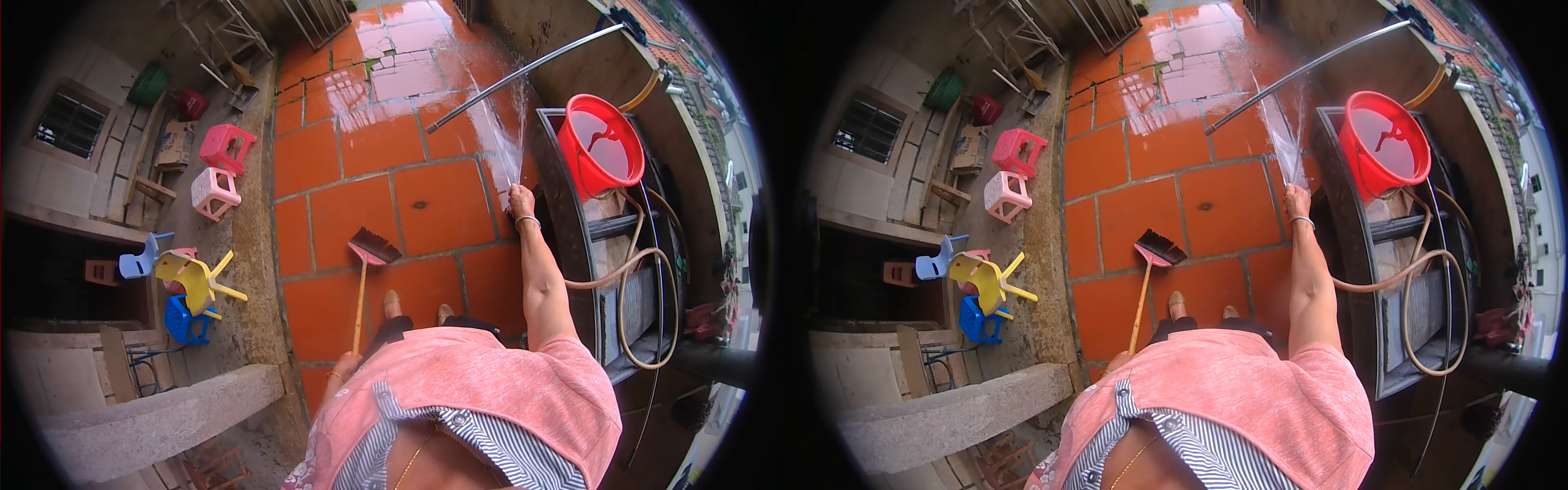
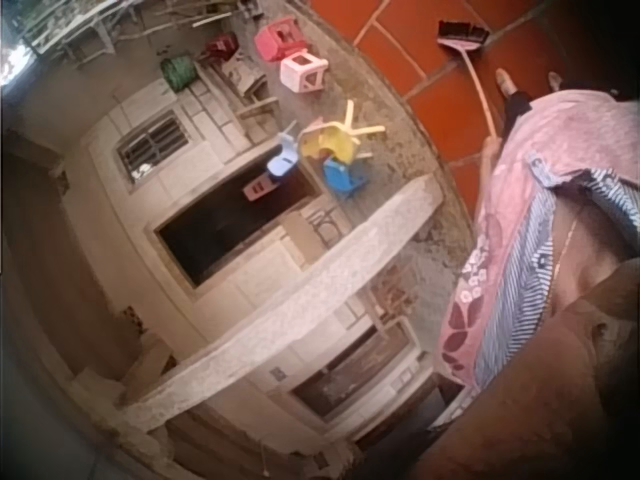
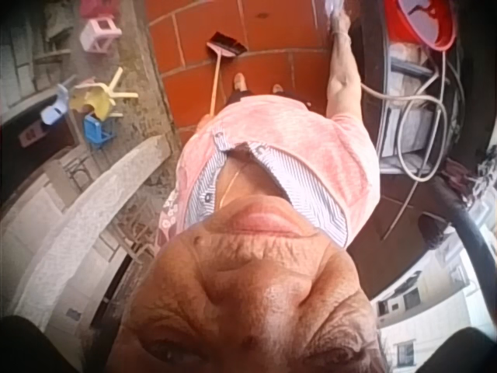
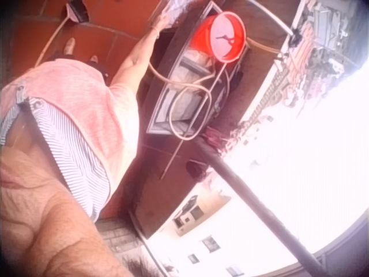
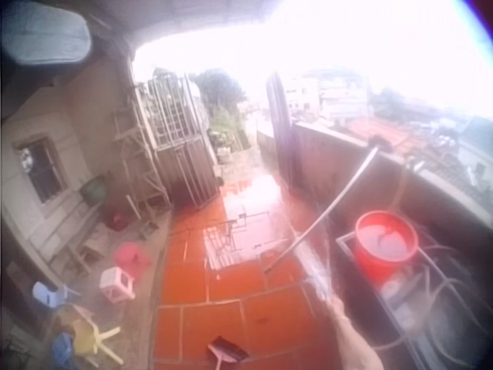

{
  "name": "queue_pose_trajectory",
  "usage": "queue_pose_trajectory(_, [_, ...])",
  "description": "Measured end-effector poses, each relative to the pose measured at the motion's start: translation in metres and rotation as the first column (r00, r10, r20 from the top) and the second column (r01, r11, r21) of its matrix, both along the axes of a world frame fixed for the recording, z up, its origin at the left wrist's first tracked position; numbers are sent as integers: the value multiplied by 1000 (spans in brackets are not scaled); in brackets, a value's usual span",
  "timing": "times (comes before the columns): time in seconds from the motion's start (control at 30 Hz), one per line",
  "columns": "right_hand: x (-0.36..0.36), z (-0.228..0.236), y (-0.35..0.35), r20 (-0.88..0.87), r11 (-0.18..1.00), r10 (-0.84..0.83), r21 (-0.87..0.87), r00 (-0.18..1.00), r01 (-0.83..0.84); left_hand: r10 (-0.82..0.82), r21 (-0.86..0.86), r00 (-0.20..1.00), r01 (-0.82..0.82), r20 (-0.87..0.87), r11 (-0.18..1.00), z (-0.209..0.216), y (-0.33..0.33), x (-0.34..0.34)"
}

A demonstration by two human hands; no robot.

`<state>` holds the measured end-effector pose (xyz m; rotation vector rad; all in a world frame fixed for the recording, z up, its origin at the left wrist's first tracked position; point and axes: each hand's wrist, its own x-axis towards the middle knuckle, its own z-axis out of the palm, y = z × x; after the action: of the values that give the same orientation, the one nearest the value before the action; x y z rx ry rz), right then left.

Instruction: The person cleans a tiled terrace by first filling a red bucket with water from a hose. They then use a long-handled brush to scrub the wet floor and rinse the area with the hose.

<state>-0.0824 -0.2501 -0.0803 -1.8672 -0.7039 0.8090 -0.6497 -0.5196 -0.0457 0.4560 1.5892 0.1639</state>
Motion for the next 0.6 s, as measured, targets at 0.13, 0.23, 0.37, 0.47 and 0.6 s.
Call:
queue_pose_trajectory(0.13, [-15,-5,-8,-27,999,15,-33,1000,-16,105,4,992,-105,68,994,-10,-7,-11])
queue_pose_trajectory(0.23, [-8,-8,-8,93,999,37,-8,995,-37,110,0,991,-110,73,994,-12,-4,-4])
queue_pose_trajectory(0.37, [-17,7,-4,230,997,63,32,971,-73,119,8,990,-120,74,993,-10,-7,-3])
queue_pose_trajectory(0.47, [-31,45,-1,15,996,87,-27,996,-87,200,4,974,-201,109,980,-7,-12,-9])
queue_pose_trajectory(0.6, [-9,42,7,-104,996,51,-68,993,-58,153,-34,987,-151,55,988,7,-1,2])
